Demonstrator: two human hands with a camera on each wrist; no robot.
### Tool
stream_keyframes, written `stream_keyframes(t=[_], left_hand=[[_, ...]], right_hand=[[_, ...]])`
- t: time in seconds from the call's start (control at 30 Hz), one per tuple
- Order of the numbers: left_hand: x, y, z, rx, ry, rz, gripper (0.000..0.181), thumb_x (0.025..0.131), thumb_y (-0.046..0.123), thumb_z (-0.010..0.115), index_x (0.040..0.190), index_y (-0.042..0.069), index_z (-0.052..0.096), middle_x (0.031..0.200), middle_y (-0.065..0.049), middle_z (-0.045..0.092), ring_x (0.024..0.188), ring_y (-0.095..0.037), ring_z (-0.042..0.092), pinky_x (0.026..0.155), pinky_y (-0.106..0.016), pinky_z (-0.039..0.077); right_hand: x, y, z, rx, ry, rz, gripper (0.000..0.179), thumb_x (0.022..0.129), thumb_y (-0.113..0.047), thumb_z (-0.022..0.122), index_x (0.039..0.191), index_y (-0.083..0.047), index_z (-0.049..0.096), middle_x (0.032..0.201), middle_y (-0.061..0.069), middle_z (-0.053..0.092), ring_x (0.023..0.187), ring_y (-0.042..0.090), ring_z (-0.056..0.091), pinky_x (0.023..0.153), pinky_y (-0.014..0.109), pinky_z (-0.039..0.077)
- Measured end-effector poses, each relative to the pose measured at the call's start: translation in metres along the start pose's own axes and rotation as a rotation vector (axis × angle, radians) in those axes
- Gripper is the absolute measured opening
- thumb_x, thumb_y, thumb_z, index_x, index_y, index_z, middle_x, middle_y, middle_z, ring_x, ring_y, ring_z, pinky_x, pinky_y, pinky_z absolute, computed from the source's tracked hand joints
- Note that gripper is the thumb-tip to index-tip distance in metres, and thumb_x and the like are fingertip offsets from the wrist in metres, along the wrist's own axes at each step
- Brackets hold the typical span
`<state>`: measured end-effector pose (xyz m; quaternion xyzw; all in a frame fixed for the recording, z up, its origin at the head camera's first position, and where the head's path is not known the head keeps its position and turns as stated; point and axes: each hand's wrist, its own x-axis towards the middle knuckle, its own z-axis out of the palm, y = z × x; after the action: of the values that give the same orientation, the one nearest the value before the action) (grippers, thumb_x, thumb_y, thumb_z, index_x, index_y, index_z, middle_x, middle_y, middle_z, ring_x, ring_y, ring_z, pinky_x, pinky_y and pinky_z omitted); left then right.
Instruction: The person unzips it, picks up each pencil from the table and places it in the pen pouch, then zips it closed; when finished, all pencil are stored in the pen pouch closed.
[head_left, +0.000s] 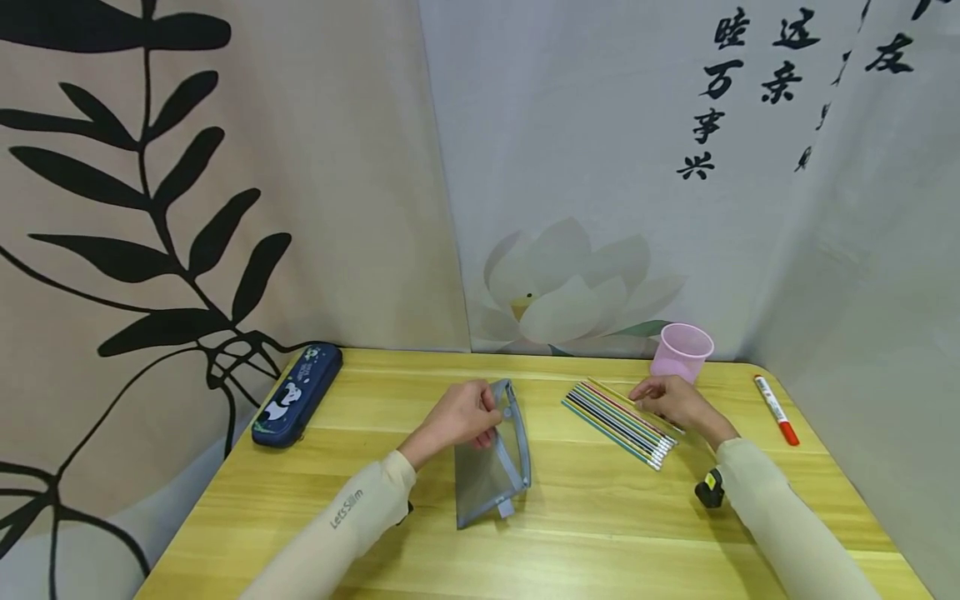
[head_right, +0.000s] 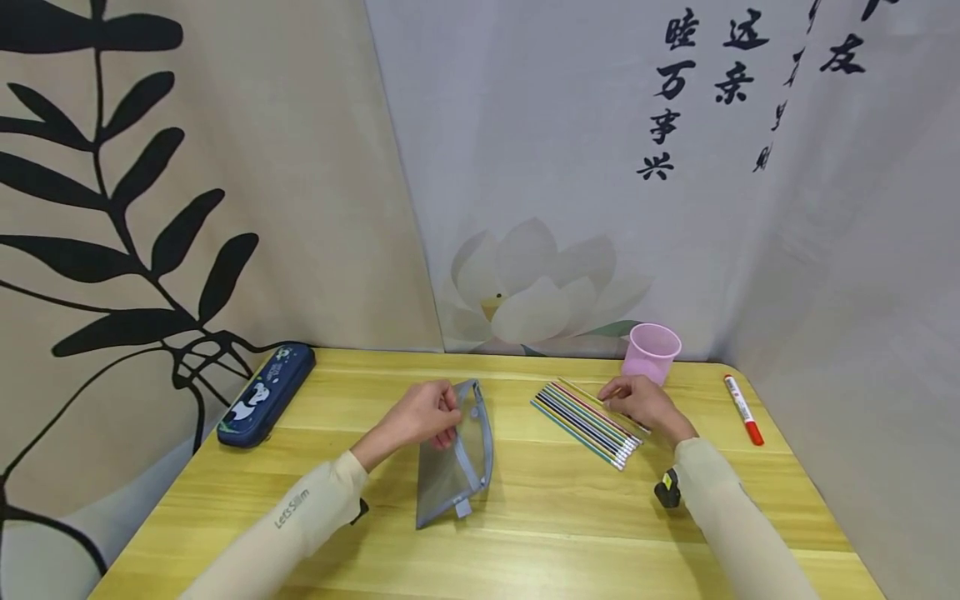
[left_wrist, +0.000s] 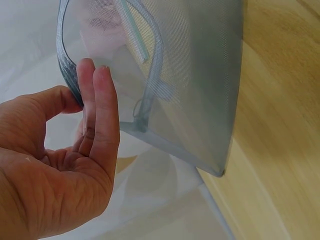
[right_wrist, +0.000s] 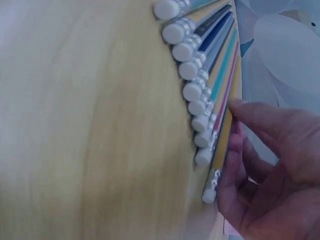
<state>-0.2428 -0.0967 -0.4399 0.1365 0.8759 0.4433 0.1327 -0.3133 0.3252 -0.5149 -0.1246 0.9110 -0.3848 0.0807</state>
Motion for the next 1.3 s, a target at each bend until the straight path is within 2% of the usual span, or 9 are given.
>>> stream_keyframes(t=[0.1, 0.27, 0.57, 0.83, 1.13, 1.3], left_hand=[[0.001, 0.000, 0.001, 0.004, -0.002, -0.003, 0.010, 0.097, 0.009, 0.067, 0.094, 0.004, 0.060, 0.069, -0.008, 0.072, 0.055, -0.017, 0.071, 0.060, -0.044, 0.068], [0.003, -0.001, 0.003, -0.001, 0.000, -0.012, 0.010, 0.097, 0.010, 0.068, 0.094, 0.005, 0.059, 0.069, -0.008, 0.072, 0.055, -0.018, 0.071, 0.058, -0.043, 0.068], [0.003, 0.001, 0.003, 0.001, -0.008, -0.011, 0.009, 0.097, 0.010, 0.066, 0.095, 0.004, 0.059, 0.070, -0.009, 0.072, 0.056, -0.020, 0.073, 0.059, -0.045, 0.068], [0.002, 0.003, 0.002, 0.010, -0.008, -0.019, 0.008, 0.097, 0.009, 0.065, 0.094, 0.005, 0.059, 0.069, -0.008, 0.073, 0.057, -0.020, 0.073, 0.061, -0.045, 0.068], [0.001, 0.004, 0.002, 0.003, -0.010, -0.024, 0.009, 0.098, 0.009, 0.066, 0.094, 0.003, 0.060, 0.070, -0.010, 0.073, 0.057, -0.021, 0.073, 0.057, -0.040, 0.067], [0.002, 0.004, 0.002, 0.003, -0.010, -0.031, 0.009, 0.097, 0.010, 0.066, 0.094, 0.004, 0.060, 0.069, -0.008, 0.073, 0.056, -0.019, 0.073, 0.060, -0.043, 0.068]], right_hand=[[-0.001, -0.002, -0.001, -0.043, 0.002, -0.032, 0.014, 0.095, -0.005, 0.074, 0.108, -0.001, 0.077, 0.094, 0.012, 0.076, 0.082, 0.013, 0.062, 0.067, 0.022, 0.053], [-0.003, -0.004, -0.002, -0.095, 0.004, -0.047, 0.014, 0.093, -0.006, 0.077, 0.108, -0.006, 0.077, 0.092, 0.007, 0.075, 0.084, 0.017, 0.064, 0.071, 0.023, 0.053], [-0.004, -0.004, -0.004, -0.088, 0.009, -0.040, 0.017, 0.092, -0.005, 0.078, 0.109, -0.004, 0.077, 0.085, 0.007, 0.073, 0.079, 0.015, 0.062, 0.066, 0.023, 0.052], [-0.001, 0.000, -0.005, -0.080, 0.004, -0.060, 0.018, 0.091, -0.004, 0.078, 0.109, -0.002, 0.077, 0.088, 0.009, 0.075, 0.080, 0.012, 0.063, 0.065, 0.021, 0.052], [-0.001, -0.009, -0.009, -0.036, 0.008, -0.069, 0.021, 0.093, 0.000, 0.074, 0.114, 0.003, 0.074, 0.093, 0.018, 0.075, 0.076, 0.010, 0.063, 0.059, 0.021, 0.054], [-0.005, -0.028, -0.010, 0.067, -0.025, -0.040, 0.029, 0.097, -0.002, 0.066, 0.125, 0.006, 0.069, 0.102, 0.024, 0.072, 0.074, 0.015, 0.064, 0.059, 0.033, 0.063]])
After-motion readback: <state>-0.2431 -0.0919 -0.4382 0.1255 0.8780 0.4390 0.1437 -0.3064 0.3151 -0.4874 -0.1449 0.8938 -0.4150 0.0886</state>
